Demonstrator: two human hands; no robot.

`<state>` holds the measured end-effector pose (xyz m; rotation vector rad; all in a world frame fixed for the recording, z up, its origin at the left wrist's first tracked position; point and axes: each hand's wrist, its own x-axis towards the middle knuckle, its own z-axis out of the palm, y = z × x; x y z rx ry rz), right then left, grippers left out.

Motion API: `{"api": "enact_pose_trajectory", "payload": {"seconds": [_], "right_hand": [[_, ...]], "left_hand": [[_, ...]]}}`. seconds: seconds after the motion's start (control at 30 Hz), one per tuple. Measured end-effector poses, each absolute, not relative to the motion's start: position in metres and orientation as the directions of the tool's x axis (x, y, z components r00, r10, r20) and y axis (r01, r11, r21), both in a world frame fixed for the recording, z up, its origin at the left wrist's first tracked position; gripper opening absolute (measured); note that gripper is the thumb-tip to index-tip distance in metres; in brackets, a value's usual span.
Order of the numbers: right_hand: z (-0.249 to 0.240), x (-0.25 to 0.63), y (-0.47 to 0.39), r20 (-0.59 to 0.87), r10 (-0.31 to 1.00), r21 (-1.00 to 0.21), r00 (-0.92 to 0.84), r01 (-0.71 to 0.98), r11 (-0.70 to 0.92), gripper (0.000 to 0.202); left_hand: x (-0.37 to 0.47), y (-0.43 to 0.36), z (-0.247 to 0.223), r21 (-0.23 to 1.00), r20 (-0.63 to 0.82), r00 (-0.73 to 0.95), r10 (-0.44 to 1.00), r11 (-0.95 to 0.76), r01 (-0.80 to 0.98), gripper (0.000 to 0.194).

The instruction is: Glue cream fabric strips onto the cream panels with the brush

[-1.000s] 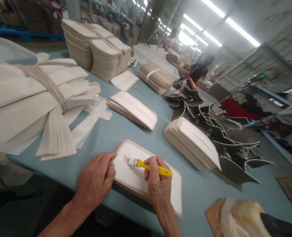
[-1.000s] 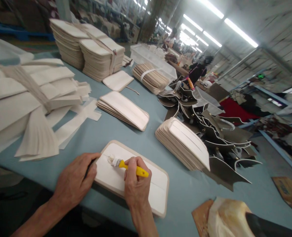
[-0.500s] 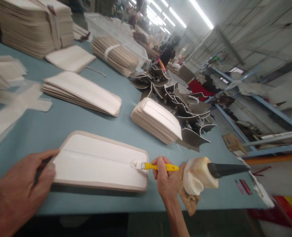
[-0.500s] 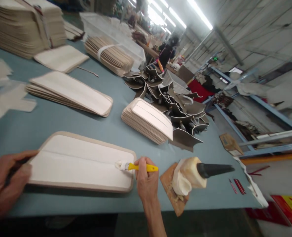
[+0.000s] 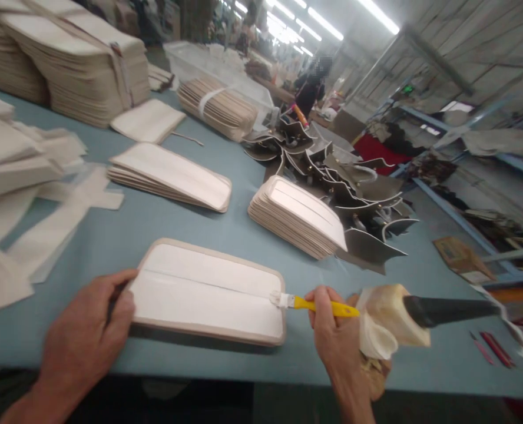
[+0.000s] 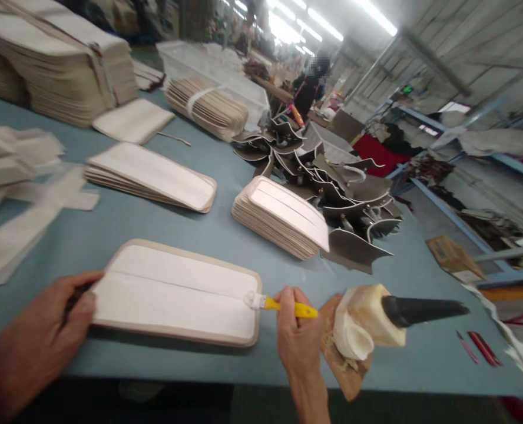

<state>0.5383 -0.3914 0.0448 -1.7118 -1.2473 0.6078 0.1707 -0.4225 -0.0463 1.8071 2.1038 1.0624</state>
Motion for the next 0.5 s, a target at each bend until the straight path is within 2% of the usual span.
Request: {"api": "enact_pose_trajectory", "payload": {"seconds": [0.1,0.23,0.37,0.5], "right_hand": [[0.061,0.507,-0.394,0.149,0.943,-0.891,0.299,0.455,-0.003,0.050],[0.070,0.433,-0.388,0.152,0.975,-0.944,0.162,0.316,0.095,0.050],[0.060,0.369,-0.371,0.103,0.995,-0.976,-0.009,0.194,0.102,0.051],[0.049,0.346,-0.358,0.074,0.983,-0.979,-0.170,0.174,0.103,0.047]], "left_hand": [[0.179,-0.424,-0.037,0.542,0.340,-0.260,0.904,0.038,0.840,0.037],[0.183,-0.426,-0.035,0.536,0.361,-0.274,0.891,0.042,0.843,0.039],[0.184,-0.428,-0.036,0.543,0.370,-0.267,0.890,0.027,0.840,0.036],[0.184,-0.428,-0.036,0.549,0.386,-0.252,0.887,-0.002,0.836,0.034]]}}
